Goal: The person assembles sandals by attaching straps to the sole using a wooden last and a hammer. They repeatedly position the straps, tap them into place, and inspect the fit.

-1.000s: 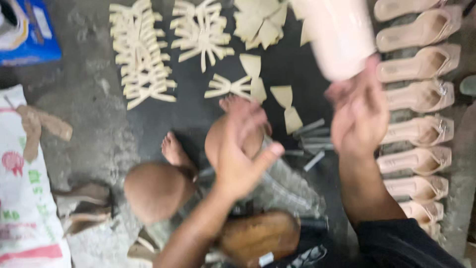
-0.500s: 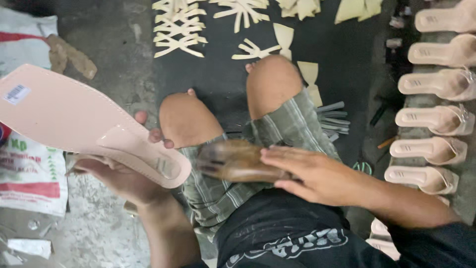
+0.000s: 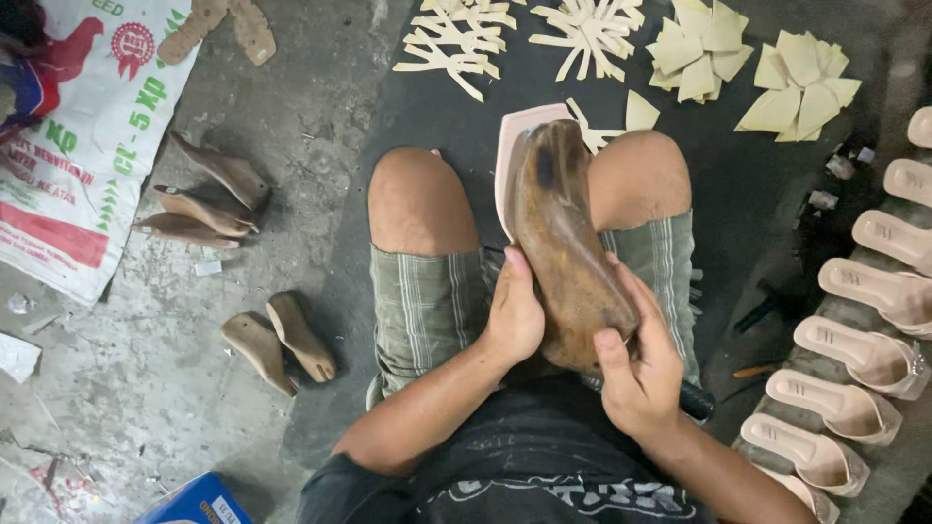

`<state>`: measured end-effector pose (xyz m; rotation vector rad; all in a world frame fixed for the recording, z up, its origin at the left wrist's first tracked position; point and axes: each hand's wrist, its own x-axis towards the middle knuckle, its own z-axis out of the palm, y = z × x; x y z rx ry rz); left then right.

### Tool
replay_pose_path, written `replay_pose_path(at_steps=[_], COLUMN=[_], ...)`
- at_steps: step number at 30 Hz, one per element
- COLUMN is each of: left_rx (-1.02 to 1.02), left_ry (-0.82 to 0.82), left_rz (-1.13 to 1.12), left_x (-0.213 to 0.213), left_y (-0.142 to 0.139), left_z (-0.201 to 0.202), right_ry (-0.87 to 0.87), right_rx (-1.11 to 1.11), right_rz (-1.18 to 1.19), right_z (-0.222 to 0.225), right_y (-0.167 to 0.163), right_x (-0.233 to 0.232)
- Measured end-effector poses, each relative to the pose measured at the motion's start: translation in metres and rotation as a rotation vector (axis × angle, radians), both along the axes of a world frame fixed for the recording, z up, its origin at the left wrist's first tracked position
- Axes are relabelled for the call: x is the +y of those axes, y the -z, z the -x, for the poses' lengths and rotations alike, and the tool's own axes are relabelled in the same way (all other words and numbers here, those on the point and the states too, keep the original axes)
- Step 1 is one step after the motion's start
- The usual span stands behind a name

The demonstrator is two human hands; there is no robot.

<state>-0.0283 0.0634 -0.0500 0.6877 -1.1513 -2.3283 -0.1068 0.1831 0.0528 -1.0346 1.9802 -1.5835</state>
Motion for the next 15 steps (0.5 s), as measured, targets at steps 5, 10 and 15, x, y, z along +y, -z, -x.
replay_pose_path(at_steps=[5,10,15], left_rx=[-0.133,0.153,0.088], left_ry=[0.294,0.574,0.603], left_rz=[-0.458,-0.770,-0.667], left_x=[0.006,0.030,0.032], left_y=[-0.014,-0.027,-0.034], left_z=[-0.023,-0.046,-0.052], right_ry=[-0.073,-0.055,-0.067], right_rx=[0.030,-0.414,-0.471], right_rz=[0.012,0.048,-0.029], right_z=[0.043,0.095,0.101], right_y=[-0.013,0.009,0.025], right_x=[0.007,0.005,0.010])
